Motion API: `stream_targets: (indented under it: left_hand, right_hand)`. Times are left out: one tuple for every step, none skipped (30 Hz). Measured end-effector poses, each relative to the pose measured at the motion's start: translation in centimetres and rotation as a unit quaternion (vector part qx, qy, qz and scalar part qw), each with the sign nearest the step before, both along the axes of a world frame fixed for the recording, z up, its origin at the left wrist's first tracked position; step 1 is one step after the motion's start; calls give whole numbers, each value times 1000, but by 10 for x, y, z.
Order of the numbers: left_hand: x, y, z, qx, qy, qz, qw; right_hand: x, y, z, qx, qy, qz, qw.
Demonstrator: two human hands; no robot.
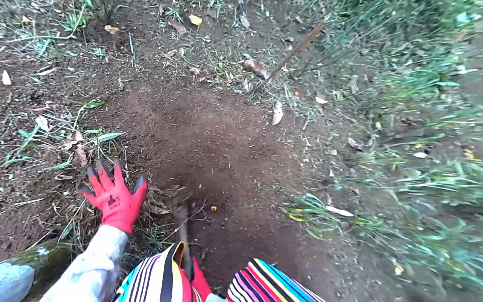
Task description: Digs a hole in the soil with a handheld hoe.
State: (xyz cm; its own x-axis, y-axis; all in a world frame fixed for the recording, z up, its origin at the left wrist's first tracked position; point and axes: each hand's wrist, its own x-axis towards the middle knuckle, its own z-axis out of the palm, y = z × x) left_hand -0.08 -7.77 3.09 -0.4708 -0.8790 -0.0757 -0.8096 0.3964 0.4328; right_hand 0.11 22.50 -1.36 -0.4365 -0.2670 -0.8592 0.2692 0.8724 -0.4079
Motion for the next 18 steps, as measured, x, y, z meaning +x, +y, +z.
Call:
stream_targets:
  left_hand:
    - [-10, -18, 4, 22, -12, -2, 1000]
    - [-21, -39, 7, 46, -24, 1, 999]
    - [-31, -62, 7, 65, -36, 15, 997]
    - [-40, -86, 6, 84, -47, 36, 995]
    - [-45, -109, 3, 99, -54, 64, 992]
    - [-46, -131, -4, 107, -63, 98, 987]
    - [-41, -151, -14, 112, -73, 129, 983]
    - [-32, -166, -26, 122, -91, 150, 977]
    - [-21, -174, -40, 140, -119, 152, 971]
    - [-10, -176, -55, 163, -146, 139, 966]
    - [-3, -172, -66, 175, -177, 121, 961]
    - [-2, -165, -71, 172, -203, 106, 958]
    - [-2, -156, -73, 155, -220, 93, 958]
    - [-1, -145, -70, 143, -230, 84, 959]
    - [-1, -134, -63, 138, -229, 80, 960]
    - [1, -123, -53, 142, -219, 81, 962]
    - [4, -112, -41, 152, -209, 81, 963]
    - [9, -99, -29, 155, -203, 81, 963]
  right_hand:
    - [9, -6, 7, 3, -31, 65, 997]
    - [3, -15, 19, 10, -46, 124, 991]
    - [-14, -26, 34, 20, -41, 184, 982]
    - [-38, -39, 51, 46, -24, 252, 966]
    - [-64, -53, 66, 70, 0, 304, 950]
    - [-88, -67, 73, 82, 34, 333, 939]
    - [-110, -83, 76, 82, 71, 336, 936]
    - [-131, -98, 75, 71, 109, 313, 941]
    - [-151, -114, 73, 51, 139, 270, 951]
    - [-171, -133, 69, 17, 165, 215, 962]
    - [-189, -154, 67, -23, 179, 156, 971]
    - [-205, -178, 65, -67, 181, 98, 976]
    - [-217, -204, 61, -108, 171, 42, 978]
    - [-225, -229, 52, -145, 154, -13, 977]
    - [-227, -255, 43, -172, 128, -64, 975]
    - [-226, -281, 32, -189, 100, -100, 972]
    - [-218, -304, 22, -191, 73, -107, 973]
    - [-202, -318, 10, -182, 52, -77, 979]
